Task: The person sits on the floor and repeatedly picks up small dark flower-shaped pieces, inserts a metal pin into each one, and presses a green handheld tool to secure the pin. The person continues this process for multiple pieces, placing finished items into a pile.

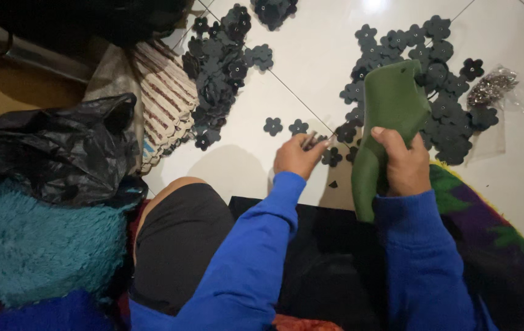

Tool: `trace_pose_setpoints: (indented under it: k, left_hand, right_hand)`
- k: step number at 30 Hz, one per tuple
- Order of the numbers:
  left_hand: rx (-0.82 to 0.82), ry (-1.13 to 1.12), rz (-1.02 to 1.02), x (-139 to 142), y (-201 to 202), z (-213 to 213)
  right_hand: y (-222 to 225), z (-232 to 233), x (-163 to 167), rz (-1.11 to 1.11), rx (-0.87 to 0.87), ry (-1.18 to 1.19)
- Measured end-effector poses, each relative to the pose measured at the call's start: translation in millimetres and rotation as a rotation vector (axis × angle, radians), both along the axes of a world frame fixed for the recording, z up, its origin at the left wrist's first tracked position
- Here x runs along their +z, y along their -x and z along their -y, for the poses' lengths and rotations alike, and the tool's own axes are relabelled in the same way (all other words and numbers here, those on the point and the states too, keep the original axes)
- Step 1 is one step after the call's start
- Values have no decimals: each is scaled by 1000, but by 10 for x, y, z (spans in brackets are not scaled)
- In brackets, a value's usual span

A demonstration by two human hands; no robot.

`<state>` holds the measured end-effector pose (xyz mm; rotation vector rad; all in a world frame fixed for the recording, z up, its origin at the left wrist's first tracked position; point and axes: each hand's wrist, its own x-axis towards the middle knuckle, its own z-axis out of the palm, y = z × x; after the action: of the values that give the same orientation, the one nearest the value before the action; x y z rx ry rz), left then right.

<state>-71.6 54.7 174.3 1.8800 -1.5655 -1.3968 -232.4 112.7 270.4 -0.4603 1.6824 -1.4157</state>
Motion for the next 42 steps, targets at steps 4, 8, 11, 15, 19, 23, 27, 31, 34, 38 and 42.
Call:
trace_pose_setpoints:
  k: [4,8,11,15,19,23,27,31,34,38,42]
  left_hand:
    - [-65,117,-166,-47,88,-82]
    - [126,164,-218,-139,83,-67]
    - [345,203,-224,-265,-85,97]
    - [485,393,-64,-396,-469,331]
    - [422,325,130,-389,-621,426]
    - [415,169,152,-308,-586,476]
    - [347,325,173,-241,-602,460]
    - [243,393,248,-202,-514,332]
    - [232,421,269,-173,-471,283]
    - [254,338,233,-175,-465,259]
    - [242,346,189,-265,-525,166]
  right_hand:
    - [-42,5,3,7,21,1]
    - [-31,24,21,27,13,57]
    - [-9,42,29,53,8,36]
    - [-13,30,17,44,28,12]
    - [-30,53,-21,37,33,5]
    - [-16,53,-30,-6,50,11]
    - [-48,60,-35,2,31,-9]
    - [-49,38,-25,20,51,-18]
    - [-47,26,-31,-36,85,-63]
    - [-61,4,-30,-107,108,-47]
    - [-129,-37,-5,-330,250,-29]
